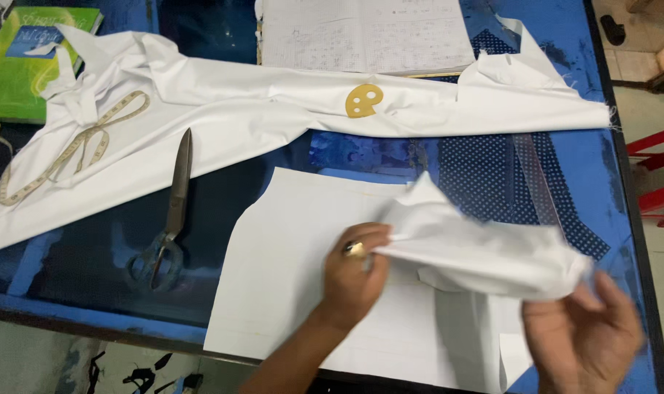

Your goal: The person drafts a pattern on a large white paper by hand, using a ruler and a piece of yellow chalk to mark lines. They fold and move the paper while tracing the outline with a curved plastic guide.

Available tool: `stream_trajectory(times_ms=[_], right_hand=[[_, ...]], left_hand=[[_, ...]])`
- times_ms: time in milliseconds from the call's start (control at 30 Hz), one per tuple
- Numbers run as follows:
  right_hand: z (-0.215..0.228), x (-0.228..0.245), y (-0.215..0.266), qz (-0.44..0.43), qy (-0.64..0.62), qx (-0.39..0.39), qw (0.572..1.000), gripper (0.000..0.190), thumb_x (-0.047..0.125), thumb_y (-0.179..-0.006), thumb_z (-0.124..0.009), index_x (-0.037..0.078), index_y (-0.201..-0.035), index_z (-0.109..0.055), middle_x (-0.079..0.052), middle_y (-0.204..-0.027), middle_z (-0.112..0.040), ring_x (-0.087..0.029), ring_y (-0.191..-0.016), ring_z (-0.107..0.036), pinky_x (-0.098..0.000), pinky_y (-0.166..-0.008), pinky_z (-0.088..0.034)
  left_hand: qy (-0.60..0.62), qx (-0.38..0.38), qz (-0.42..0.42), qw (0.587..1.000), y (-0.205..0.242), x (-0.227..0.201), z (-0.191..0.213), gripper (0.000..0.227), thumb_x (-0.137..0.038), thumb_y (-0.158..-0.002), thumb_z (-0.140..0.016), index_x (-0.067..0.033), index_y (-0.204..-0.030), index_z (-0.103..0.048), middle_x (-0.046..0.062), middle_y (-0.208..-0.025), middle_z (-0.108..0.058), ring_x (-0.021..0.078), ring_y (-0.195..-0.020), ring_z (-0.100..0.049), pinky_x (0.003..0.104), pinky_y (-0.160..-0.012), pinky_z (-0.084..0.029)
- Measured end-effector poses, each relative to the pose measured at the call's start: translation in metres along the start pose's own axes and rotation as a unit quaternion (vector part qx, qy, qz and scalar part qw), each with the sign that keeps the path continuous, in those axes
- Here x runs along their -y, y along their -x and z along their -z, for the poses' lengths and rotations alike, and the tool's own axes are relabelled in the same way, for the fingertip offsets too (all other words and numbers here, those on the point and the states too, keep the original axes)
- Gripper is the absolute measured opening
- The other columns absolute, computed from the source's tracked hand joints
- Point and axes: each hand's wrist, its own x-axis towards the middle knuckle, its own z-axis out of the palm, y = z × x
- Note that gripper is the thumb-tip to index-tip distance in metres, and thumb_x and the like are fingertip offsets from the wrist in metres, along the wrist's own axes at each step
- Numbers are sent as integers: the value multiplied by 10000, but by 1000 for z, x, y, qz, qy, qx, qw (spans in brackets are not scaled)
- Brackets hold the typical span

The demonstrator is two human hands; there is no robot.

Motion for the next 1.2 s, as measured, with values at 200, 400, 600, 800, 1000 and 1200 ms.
stream_trajectory(times_ms=[200,400,600,800,1000,1200], right_hand=[[108,-27,-40,-170,82,-2,982,506,154,-872,-569,30,-1362,-603,-119,-1356,-710,-224,-1265,-686,-388,-1114,-529],[199,-55,-46,-65,339,48,937,32,-46,-790,-554,-65,-775,-533,-229,-542,-495,-318,-520,-502,-370,-609,-391],[150,-36,-15,-119,609,89,779,270,109,-996,-660,-53,-782,-640,-232,-522,-597,-282,-456,-489,-371,-496,-395],[74,-27,-9,-152,671,-103,719,592,436,-1073,-584,-118,-923,-729,-280,-788,-727,-347,-651,-604,-442,-572,-463],[120,-19,-28,-120,661,-52,739,336,166,-927,-811,-82,-747,-675,-232,-669,-731,-285,-502,-613,-378,-474,-467],[136,55,-86,78,360,-21,930,134,117,-1134,-527,6,-1205,-500,-208,-1142,-584,-389,-964,-688,-500,-828,-666]], left_hand=[[-71,17,-58,996,26,12,90,337,122,-731,-583,-91,-983,-649,74,-1083,-742,322,-1070,-702,558,-1065,-503],[-176,7,127,976,75,34,144,262,122,-831,-588,-127,-849,-666,89,-1256,-695,350,-1383,-556,483,-1103,-475],[-286,-38,435,853,112,72,157,242,-136,-932,-680,-158,-1141,-798,51,-1410,-583,248,-1357,-531,444,-1013,-520],[-249,-57,478,840,117,90,168,296,-218,-988,-718,-84,-1248,-759,31,-740,-587,151,-743,-573,320,-734,-457],[-155,-82,604,777,94,73,171,210,-106,-1038,-641,-86,-1204,-767,143,-933,-726,253,-787,-724,357,-743,-532],[83,-251,415,870,67,82,170,254,-45,-948,-684,-52,-1195,-629,204,-1068,-695,208,-906,-660,263,-727,-541]])
